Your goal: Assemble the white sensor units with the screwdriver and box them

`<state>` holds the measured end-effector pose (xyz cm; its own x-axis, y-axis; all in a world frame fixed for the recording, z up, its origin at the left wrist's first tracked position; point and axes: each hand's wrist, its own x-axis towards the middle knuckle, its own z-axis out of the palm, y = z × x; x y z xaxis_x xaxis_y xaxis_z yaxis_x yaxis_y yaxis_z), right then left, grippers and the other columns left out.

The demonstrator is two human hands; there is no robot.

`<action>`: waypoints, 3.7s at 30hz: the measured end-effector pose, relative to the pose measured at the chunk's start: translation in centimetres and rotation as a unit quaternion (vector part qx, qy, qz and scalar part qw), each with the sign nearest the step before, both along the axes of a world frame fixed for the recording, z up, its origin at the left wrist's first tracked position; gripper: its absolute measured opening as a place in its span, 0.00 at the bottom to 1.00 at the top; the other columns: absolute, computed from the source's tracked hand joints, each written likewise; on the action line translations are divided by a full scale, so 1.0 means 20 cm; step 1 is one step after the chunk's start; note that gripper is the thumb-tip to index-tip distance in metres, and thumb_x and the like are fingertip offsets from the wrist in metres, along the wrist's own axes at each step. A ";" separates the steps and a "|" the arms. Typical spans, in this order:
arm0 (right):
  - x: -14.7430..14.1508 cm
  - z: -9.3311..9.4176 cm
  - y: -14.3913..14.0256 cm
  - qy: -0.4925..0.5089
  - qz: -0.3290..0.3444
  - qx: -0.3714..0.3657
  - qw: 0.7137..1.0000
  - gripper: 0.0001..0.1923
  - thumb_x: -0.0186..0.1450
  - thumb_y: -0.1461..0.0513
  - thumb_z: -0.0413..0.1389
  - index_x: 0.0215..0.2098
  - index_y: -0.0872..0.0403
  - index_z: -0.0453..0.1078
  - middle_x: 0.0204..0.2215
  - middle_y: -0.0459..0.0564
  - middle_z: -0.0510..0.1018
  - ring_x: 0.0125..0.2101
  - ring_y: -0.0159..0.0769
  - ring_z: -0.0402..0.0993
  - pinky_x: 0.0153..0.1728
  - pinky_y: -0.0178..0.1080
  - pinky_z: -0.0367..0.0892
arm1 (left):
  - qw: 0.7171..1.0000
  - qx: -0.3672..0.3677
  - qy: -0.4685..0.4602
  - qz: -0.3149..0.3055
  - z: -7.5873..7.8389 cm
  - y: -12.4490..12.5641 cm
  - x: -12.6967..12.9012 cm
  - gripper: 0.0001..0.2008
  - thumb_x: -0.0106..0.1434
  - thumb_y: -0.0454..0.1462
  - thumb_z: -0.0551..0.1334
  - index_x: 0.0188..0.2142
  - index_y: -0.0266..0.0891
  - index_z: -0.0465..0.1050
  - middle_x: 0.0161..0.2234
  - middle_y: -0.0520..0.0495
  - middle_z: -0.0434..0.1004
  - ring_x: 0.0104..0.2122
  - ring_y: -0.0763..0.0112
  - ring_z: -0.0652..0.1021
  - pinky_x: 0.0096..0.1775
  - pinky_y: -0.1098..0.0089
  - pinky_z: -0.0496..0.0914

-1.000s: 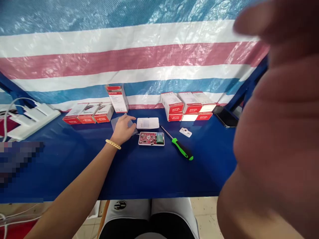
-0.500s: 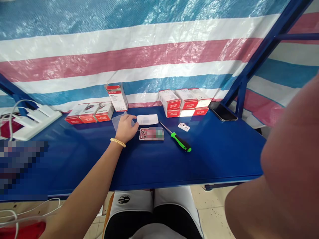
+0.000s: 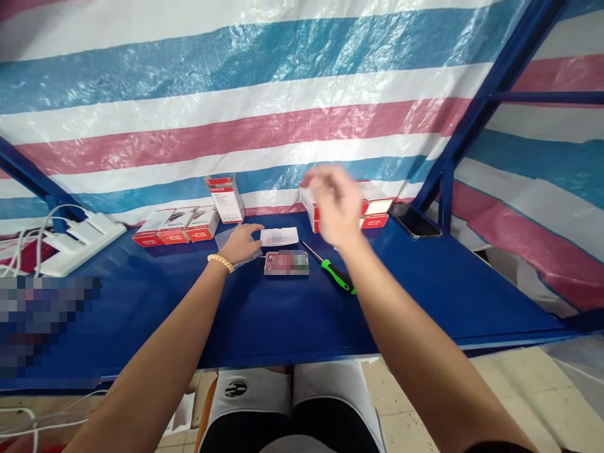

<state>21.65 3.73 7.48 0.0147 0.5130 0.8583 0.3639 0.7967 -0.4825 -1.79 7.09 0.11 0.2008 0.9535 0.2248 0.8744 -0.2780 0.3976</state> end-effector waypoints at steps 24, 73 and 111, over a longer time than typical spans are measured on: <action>0.07 -0.35 0.08 -0.311 -0.052 -0.292 0.903 0.16 0.61 0.65 0.52 0.45 0.56 0.73 0.45 0.55 0.79 0.44 0.43 0.76 0.45 0.43 0.69 | 0.997 0.073 0.000 0.008 -0.14 -0.05 0.04 0.10 0.64 0.34 0.57 0.38 0.41 0.78 0.50 0.42 0.73 0.53 0.55 0.70 0.53 0.52 0.64; 0.00 -0.37 0.01 -0.346 0.115 -0.325 0.873 0.38 0.46 0.58 0.70 0.56 0.45 0.70 0.44 0.50 0.70 0.46 0.44 0.70 0.49 0.47 0.66 | 0.979 -0.120 -0.061 -0.154 -0.02 -0.13 -0.03 0.51 0.44 0.41 0.71 0.66 0.41 0.52 0.49 0.44 0.76 0.51 0.54 0.72 0.57 0.53 0.61; 0.03 -0.37 0.00 -0.368 0.101 -0.371 0.846 0.46 0.47 0.63 0.68 0.62 0.51 0.60 0.53 0.56 0.71 0.57 0.48 0.63 0.55 0.50 0.61 | 0.983 -0.070 0.028 -0.165 -0.03 -0.17 0.07 0.38 0.50 0.47 0.68 0.59 0.39 0.64 0.53 0.40 0.73 0.53 0.50 0.71 0.56 0.53 0.59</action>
